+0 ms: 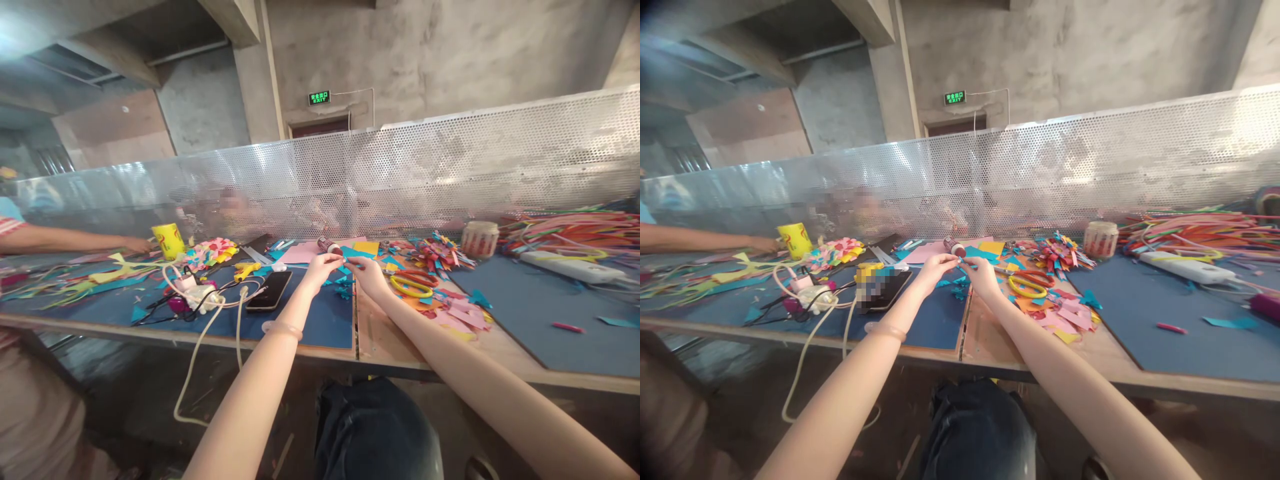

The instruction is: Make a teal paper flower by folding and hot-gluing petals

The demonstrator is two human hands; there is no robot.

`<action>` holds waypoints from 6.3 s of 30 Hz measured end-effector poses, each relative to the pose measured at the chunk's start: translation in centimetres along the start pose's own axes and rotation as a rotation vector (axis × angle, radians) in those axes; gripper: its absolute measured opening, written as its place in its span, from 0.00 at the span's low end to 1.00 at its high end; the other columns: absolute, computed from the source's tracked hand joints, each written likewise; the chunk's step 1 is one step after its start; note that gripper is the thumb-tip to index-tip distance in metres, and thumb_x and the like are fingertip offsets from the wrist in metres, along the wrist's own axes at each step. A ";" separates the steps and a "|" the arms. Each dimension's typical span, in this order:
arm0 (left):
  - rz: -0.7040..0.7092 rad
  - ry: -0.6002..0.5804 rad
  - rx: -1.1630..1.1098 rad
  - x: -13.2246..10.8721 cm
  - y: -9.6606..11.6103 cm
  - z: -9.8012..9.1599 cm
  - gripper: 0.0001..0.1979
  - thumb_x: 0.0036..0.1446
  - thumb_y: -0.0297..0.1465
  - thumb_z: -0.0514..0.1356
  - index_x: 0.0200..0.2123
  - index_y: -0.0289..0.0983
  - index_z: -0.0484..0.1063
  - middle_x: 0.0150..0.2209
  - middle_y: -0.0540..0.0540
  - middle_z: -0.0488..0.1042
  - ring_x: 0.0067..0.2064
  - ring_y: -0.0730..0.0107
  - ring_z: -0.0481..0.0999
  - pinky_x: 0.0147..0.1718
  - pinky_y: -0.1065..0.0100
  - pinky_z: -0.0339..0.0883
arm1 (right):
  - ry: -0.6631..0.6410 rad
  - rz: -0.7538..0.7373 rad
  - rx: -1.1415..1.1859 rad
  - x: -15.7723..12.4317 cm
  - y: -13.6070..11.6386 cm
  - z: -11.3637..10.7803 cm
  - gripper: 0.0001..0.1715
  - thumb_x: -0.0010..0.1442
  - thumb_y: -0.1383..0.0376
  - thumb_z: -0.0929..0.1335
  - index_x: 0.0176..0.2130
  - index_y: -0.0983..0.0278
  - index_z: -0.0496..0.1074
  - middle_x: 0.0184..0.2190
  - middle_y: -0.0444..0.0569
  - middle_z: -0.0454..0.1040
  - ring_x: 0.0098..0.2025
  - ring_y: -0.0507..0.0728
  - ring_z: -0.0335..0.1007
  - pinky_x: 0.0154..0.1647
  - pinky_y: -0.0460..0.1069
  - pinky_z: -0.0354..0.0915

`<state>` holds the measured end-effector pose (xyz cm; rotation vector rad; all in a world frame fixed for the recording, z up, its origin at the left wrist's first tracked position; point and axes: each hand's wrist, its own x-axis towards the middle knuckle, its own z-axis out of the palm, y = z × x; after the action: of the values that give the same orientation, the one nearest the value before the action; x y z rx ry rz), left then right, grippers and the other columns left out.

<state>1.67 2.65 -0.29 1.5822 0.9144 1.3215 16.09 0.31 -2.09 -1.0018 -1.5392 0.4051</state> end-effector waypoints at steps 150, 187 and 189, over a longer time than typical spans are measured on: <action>0.046 -0.037 0.039 -0.6 0.7 0.6 0.11 0.49 0.34 0.58 0.21 0.33 0.72 0.21 0.50 0.68 0.29 0.70 0.71 0.28 0.69 0.69 | 0.044 -0.494 -0.472 -0.3 -0.5 -0.9 0.12 0.59 0.67 0.62 0.34 0.61 0.74 0.33 0.52 0.71 0.38 0.59 0.65 0.43 0.53 0.62; 0.051 -0.047 0.139 -0.6 0.4 0.5 0.10 0.46 0.36 0.63 0.27 0.34 0.72 0.24 0.49 0.71 0.30 0.71 0.70 0.28 0.71 0.62 | 0.145 -0.354 -0.478 -0.5 0.0 0.0 0.10 0.58 0.67 0.61 0.29 0.63 0.70 0.28 0.49 0.68 0.32 0.57 0.65 0.35 0.50 0.62; 0.039 -0.040 0.122 -0.6 0.4 0.5 0.12 0.45 0.37 0.63 0.29 0.33 0.73 0.26 0.48 0.72 0.31 0.70 0.70 0.29 0.70 0.63 | 0.138 -0.399 -0.522 -0.5 -0.2 -0.1 0.10 0.58 0.67 0.62 0.29 0.63 0.70 0.29 0.50 0.68 0.35 0.58 0.64 0.38 0.51 0.62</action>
<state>2.05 1.93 -0.17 1.7214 0.9597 1.2767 16.09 -0.23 -2.26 -1.0518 -1.7056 -0.3586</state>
